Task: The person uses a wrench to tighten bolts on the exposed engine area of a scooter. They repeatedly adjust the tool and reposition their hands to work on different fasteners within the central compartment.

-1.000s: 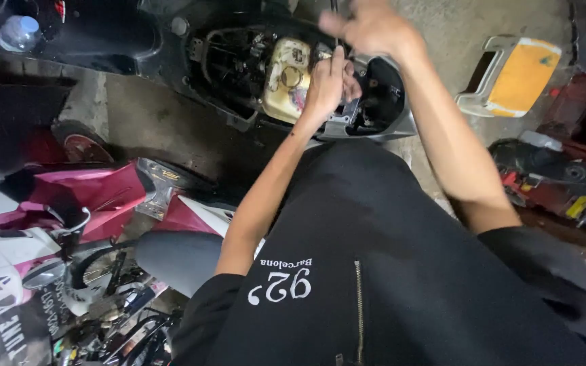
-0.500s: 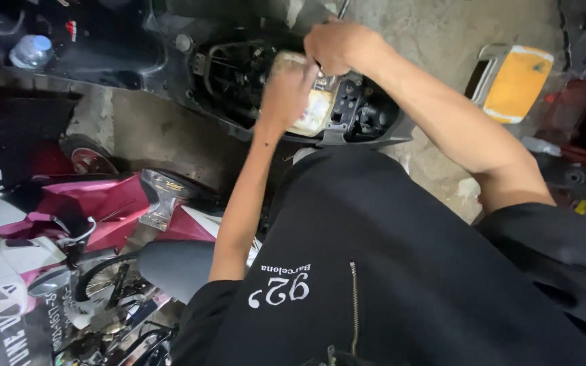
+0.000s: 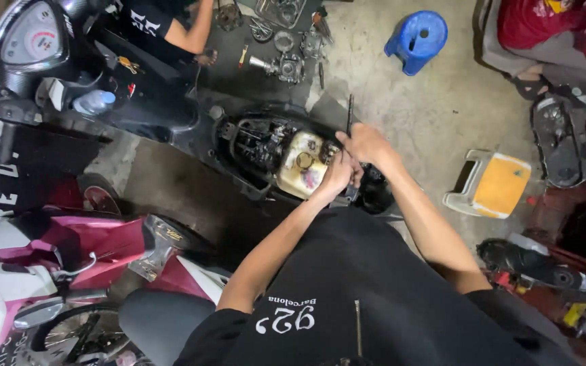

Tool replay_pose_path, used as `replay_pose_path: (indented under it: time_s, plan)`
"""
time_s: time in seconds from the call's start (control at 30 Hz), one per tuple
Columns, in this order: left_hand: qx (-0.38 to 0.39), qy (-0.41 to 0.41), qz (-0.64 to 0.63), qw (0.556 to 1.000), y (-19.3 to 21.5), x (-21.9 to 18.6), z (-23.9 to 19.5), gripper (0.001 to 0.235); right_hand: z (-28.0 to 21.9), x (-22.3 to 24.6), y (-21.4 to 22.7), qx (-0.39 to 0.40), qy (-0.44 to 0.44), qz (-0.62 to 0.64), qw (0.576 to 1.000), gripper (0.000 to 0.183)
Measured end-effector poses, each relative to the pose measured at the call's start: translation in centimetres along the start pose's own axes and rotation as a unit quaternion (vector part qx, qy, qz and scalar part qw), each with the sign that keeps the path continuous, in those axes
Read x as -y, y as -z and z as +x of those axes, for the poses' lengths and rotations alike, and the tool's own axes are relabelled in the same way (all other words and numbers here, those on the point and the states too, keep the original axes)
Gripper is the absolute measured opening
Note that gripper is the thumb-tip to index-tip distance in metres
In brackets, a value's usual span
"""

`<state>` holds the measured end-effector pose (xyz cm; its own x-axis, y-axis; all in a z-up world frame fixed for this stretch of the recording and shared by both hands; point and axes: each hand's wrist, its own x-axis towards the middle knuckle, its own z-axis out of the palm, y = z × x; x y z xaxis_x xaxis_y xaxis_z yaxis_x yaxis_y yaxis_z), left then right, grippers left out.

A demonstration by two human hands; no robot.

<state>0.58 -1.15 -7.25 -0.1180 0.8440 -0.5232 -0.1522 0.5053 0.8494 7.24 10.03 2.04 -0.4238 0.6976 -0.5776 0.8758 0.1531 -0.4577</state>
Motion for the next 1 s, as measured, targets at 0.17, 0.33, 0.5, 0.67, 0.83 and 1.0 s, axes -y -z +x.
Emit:
replay_pose_path:
  time_s: [0.17,0.33,0.5,0.67,0.83,1.0]
  plan:
    - [0.148,-0.032,0.012,0.988,3.0,-9.3,-6.2,0.076,5.6,-2.6,-2.2,0.054,0.120,-0.068,0.989,0.052]
    - [-0.185,-0.297,0.434,0.830,7.4,-8.0,-4.3,0.024,6.8,-1.9,-1.7,0.172,0.153,-0.268,0.936,0.054]
    - [-0.033,-0.200,0.490,0.848,7.3,-8.9,-4.7,0.056,6.6,-0.2,-1.7,0.218,0.169,-0.372,0.886,0.050]
    - [-0.015,-0.109,0.424,0.899,4.9,-2.9,-2.2,0.056,-0.5,3.1,3.5,0.118,0.195,-0.327,0.917,0.039]
    - [-0.054,-0.078,0.213,0.972,2.6,-0.4,0.2,0.068,-1.8,0.8,1.9,-0.198,0.007,0.096,0.976,0.077]
    - [-0.023,-0.037,0.105,0.994,0.6,0.8,0.1,0.062,0.9,-0.4,-0.9,0.048,0.007,-0.009,0.999,0.073]
